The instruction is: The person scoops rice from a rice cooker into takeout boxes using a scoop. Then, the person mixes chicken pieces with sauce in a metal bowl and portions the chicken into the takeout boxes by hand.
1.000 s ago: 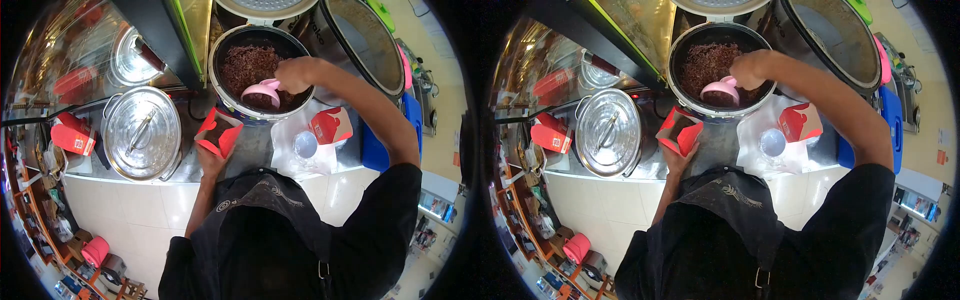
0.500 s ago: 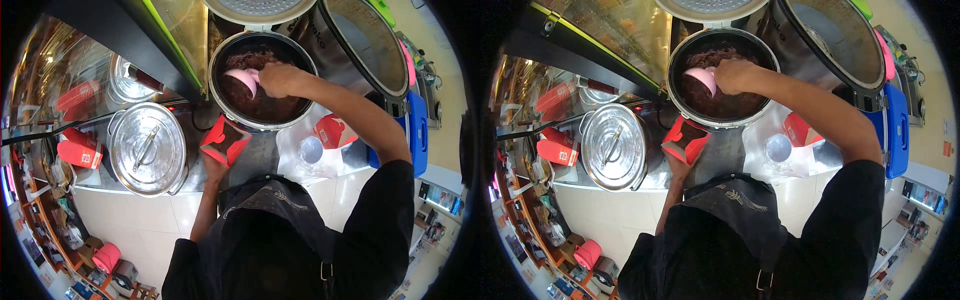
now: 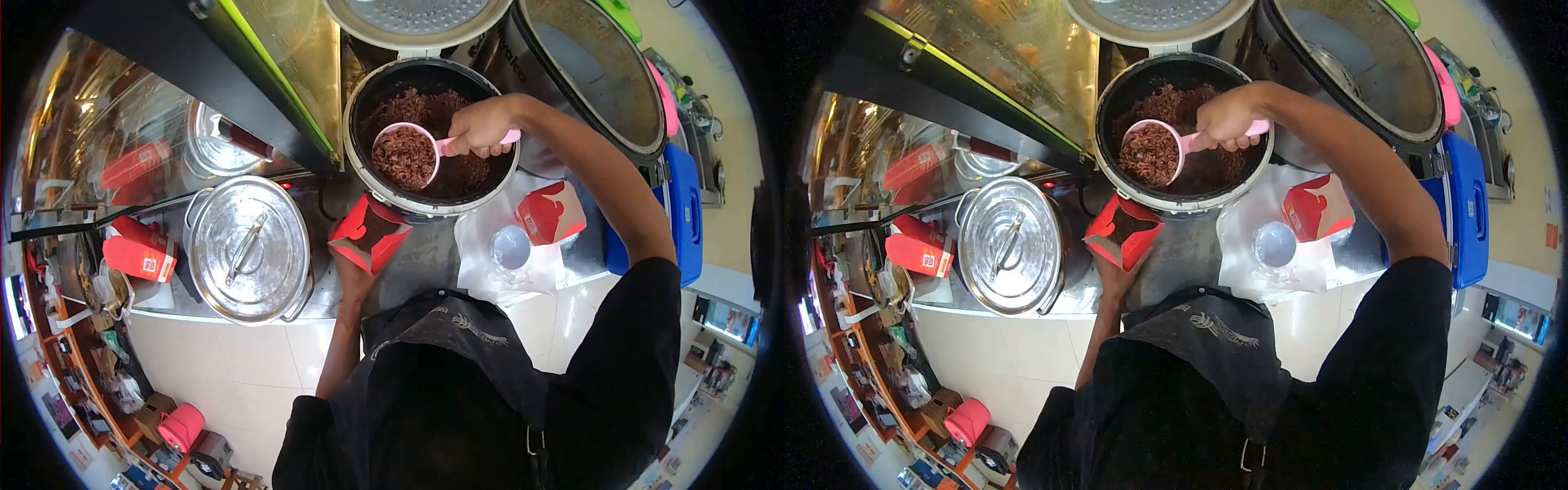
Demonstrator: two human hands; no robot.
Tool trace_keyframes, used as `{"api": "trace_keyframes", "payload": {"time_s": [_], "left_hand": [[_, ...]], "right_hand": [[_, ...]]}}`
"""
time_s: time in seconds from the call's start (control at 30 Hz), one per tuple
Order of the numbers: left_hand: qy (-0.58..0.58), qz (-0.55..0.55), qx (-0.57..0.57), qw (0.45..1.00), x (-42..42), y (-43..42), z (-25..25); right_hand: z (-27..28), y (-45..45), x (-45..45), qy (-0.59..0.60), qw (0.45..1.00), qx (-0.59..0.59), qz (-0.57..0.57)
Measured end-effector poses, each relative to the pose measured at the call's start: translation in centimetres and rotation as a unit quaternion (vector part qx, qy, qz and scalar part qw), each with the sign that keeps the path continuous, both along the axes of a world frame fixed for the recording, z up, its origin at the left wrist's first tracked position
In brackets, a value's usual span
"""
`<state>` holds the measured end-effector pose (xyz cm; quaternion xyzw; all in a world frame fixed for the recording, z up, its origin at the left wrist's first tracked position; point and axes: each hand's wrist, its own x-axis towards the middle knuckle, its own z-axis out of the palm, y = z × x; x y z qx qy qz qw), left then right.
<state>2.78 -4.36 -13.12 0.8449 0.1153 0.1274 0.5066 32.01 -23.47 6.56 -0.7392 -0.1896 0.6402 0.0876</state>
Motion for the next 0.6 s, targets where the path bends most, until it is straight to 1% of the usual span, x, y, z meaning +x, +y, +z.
{"api": "trace_keyframes", "payload": {"time_s": [0.03, 0.1, 0.17, 0.2, 0.3, 0.33, 0.37, 0.4, 0.5, 0.53, 0.6], "left_hand": [[0.004, 0.008, -0.007, 1.000, -0.1, 0.1, -0.1], [0.013, 0.025, -0.021, 0.999, -1.1, 0.3, -0.4], [0.014, 0.040, -0.050, 0.998, -1.3, 0.0, 1.9], [0.017, 0.041, -0.067, 0.997, -1.7, -0.5, 2.7], [-0.004, 0.079, 0.006, 0.997, -4.7, -1.1, 0.3], [0.042, 0.099, -0.037, 0.994, -5.8, -1.4, 0.8], [0.086, 0.120, -0.073, 0.986, -6.6, -1.8, 1.5], [0.091, 0.131, -0.004, 0.987, -6.9, -2.3, 3.6], [0.149, 0.066, 0.019, 0.986, -7.4, -3.0, 5.0], [0.094, 0.031, -0.046, 0.994, -6.5, -4.3, 6.9], [0.035, -0.074, -0.016, 0.996, -4.6, -6.4, 8.6]], "right_hand": [[0.2, -0.2, 0.4, 0.032, 0.999, 0.002, -0.024], [0.7, -0.8, 0.1, 0.032, 0.996, 0.033, -0.077], [1.6, -1.7, 0.1, 0.044, 0.987, 0.065, -0.138], [1.5, -2.5, -0.2, 0.048, 0.978, 0.101, -0.174], [2.6, -6.0, -1.8, 0.080, 0.940, 0.190, -0.274], [3.5, -7.0, -3.2, 0.065, 0.922, 0.217, -0.314], [4.9, -8.0, -4.8, 0.016, 0.917, 0.211, -0.340], [5.5, -9.7, -5.6, 0.004, 0.909, 0.213, -0.357], [7.5, -13.9, -8.9, -0.028, 0.896, 0.217, -0.386], [8.2, -15.4, -10.1, -0.040, 0.894, 0.216, -0.390], [9.1, -18.3, -12.8, -0.053, 0.879, 0.204, -0.427]]}}
